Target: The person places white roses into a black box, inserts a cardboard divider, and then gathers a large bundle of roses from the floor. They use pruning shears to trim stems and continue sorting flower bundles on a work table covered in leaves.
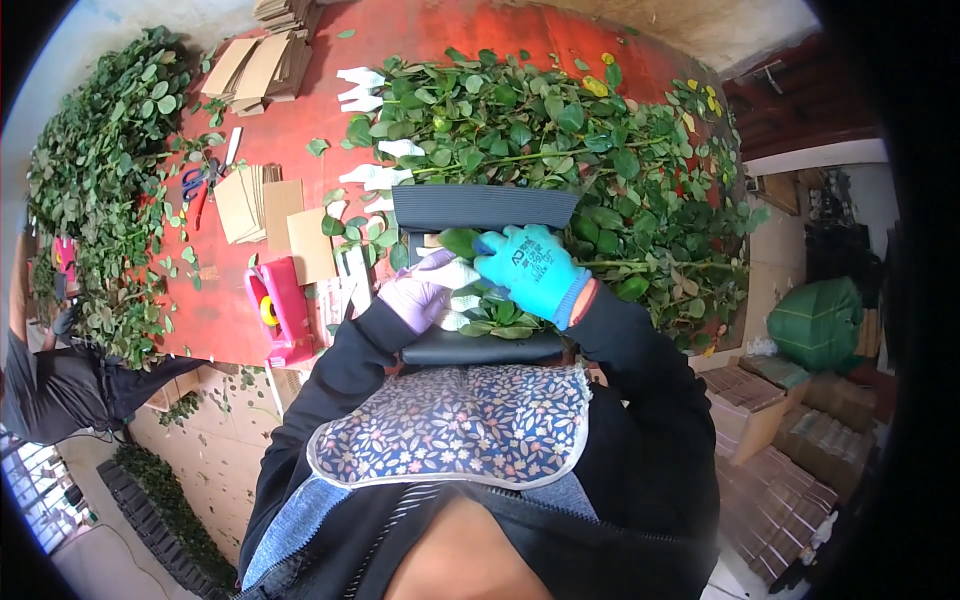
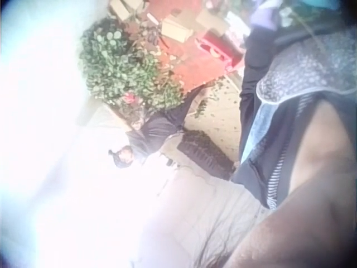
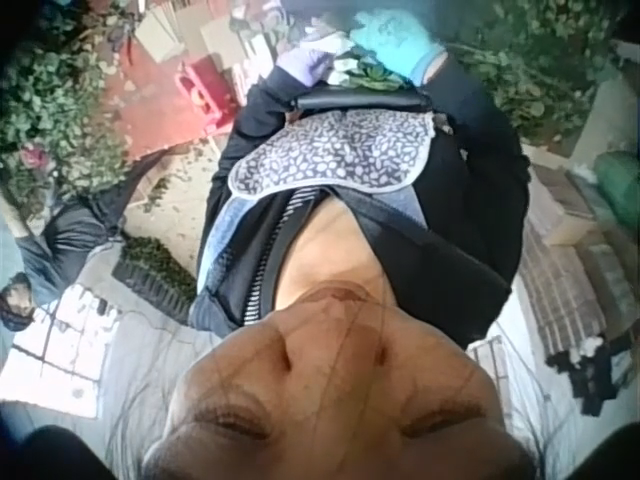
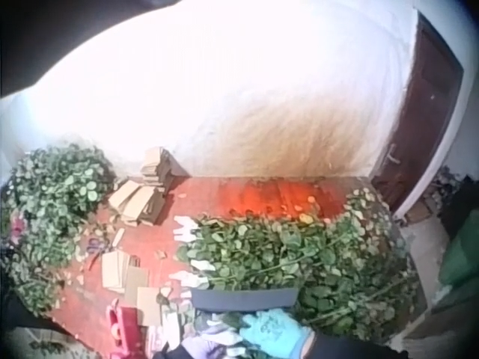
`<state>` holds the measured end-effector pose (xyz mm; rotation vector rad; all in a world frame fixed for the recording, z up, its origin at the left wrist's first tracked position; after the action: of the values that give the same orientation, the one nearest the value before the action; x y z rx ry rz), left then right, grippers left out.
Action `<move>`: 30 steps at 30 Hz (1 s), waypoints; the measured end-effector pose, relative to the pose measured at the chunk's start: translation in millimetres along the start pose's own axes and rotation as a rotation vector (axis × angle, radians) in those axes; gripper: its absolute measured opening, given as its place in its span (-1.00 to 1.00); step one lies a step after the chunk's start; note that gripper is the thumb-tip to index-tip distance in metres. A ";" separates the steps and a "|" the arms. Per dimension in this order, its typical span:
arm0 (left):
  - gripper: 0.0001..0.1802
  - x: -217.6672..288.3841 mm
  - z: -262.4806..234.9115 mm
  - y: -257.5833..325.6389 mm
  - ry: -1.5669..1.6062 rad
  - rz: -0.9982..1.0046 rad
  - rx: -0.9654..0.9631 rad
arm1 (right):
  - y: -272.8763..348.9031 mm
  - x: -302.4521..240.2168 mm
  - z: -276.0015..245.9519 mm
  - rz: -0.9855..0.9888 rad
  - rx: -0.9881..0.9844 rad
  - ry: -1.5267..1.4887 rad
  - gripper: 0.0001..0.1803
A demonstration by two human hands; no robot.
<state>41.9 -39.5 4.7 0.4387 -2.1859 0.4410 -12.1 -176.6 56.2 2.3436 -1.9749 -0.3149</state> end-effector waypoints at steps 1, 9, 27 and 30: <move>-0.60 2.8 -1.8 0.6 -0.012 -0.003 0.011 | 2.0 -6.7 -15.0 -0.101 0.166 -0.053 -0.83; -0.56 17.3 -5.2 -5.8 -0.036 0.114 0.055 | -1.4 1.2 10.5 -0.169 0.113 -0.130 -0.61; -0.58 21.5 -1.1 -15.2 0.283 0.075 -0.104 | 12.6 -43.1 -32.3 -0.452 0.307 -0.122 -0.63; -0.54 17.4 -5.1 -15.1 -0.046 -0.055 -0.184 | 7.5 -32.2 -30.9 -0.386 0.447 -0.219 -0.58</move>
<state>42.0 -53.2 24.0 0.4103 -2.2291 0.1989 -18.5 -149.1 91.5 3.1046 -1.8123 -0.1620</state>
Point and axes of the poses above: each hand's wrist, its own y-axis away from the middle knuckle, its own z-axis out of the palm, x = y × z, the point moved 7 cm from there along -y, towards the middle knuckle, and after that the axes turned 10 degrees about x, right-handed, at the moved point
